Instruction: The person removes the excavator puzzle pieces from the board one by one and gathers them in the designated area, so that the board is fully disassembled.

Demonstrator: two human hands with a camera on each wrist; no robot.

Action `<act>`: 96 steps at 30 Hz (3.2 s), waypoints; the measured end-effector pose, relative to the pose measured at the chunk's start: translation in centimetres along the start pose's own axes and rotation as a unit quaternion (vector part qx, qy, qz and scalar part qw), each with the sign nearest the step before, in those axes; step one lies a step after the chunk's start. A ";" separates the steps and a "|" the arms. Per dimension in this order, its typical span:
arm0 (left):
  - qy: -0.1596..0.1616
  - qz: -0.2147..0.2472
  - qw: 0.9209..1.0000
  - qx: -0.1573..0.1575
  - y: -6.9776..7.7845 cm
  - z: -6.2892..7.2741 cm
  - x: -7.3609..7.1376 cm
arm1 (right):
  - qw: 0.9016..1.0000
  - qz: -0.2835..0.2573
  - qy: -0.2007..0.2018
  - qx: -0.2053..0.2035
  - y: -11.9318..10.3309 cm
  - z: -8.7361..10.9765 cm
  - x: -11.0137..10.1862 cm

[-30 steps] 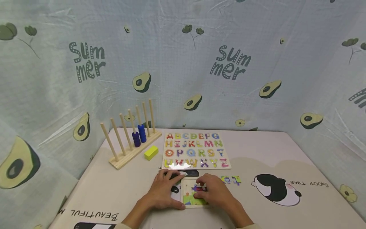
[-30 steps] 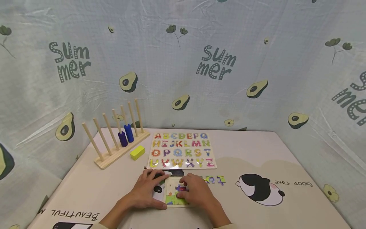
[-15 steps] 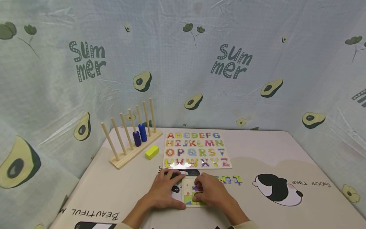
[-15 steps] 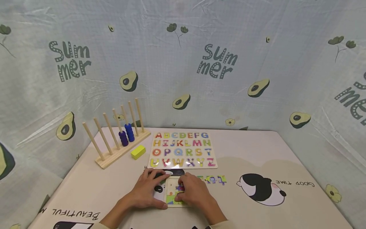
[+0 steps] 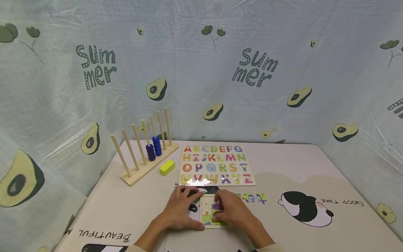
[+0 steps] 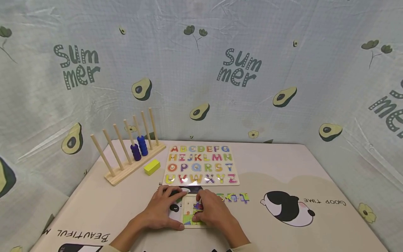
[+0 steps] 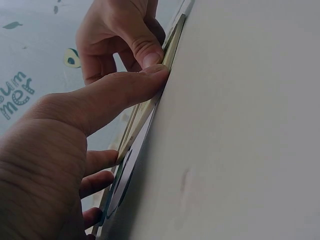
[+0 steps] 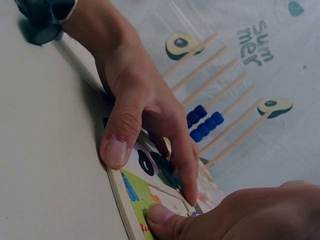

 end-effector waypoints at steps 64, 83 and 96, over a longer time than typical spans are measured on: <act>0.006 0.003 1.000 0.001 0.0 0.0 0.0 | 0.974 -0.140 0.157 0.088 9.1 5.6 -7.1; 0.005 0.006 1.000 0.002 0.1 0.1 -0.1 | 0.977 -0.109 0.149 0.104 10.2 5.5 -7.2; 0.001 0.009 1.000 -0.001 0.1 0.0 -0.1 | 0.986 -0.034 0.129 0.100 9.8 5.0 -6.9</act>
Point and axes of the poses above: each hand's wrist, its own z-axis away from the middle knuckle, its own x-axis out of the palm, y = z × x, the point moved 9 cm from there along -z, towards the middle knuckle, and after that the axes turned 10 degrees about -z, right-handed, at the moved point
